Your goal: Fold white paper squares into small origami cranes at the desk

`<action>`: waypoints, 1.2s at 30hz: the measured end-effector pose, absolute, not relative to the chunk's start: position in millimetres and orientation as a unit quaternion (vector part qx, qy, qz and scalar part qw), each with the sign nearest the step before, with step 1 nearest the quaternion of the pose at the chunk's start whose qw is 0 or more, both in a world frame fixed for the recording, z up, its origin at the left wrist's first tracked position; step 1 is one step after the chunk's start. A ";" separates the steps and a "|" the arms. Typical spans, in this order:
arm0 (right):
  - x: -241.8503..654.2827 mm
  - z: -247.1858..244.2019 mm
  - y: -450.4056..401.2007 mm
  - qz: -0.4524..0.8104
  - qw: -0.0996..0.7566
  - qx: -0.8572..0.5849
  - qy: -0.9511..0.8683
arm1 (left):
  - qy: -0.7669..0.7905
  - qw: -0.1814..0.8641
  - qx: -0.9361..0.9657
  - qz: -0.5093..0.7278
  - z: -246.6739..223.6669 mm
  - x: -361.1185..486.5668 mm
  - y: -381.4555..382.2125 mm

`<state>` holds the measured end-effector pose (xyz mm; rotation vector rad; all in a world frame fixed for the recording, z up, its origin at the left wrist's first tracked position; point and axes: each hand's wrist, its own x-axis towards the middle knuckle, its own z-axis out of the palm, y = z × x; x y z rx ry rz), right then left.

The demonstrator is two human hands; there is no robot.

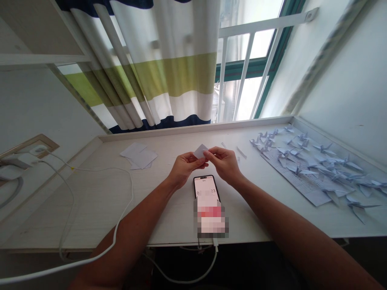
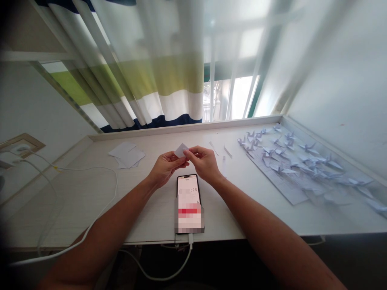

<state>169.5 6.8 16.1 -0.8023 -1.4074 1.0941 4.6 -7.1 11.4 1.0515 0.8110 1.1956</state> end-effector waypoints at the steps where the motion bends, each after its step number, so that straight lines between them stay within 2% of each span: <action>1: 169.7 15.1 7.5 0.469 0.559 -0.338 -0.594 | 0.353 0.623 0.463 0.523 11.8 4.9 -7.5; 11: 170.4 11.6 10.1 0.502 0.554 -0.311 -0.587 | 0.357 0.602 0.485 0.525 15.5 5.2 -9.2; 18: 169.3 14.3 8.4 0.504 0.563 -0.330 -0.566 | 0.350 0.630 0.510 0.470 11.0 -1.6 -5.5; 27: 168.0 14.7 6.7 0.532 0.559 -0.310 -0.556 | 0.380 0.576 0.537 0.485 16.5 -0.2 -7.8; 36: 169.4 18.0 6.6 0.516 0.565 -0.311 -0.564 | 0.383 0.570 0.530 0.497 17.0 3.2 -9.3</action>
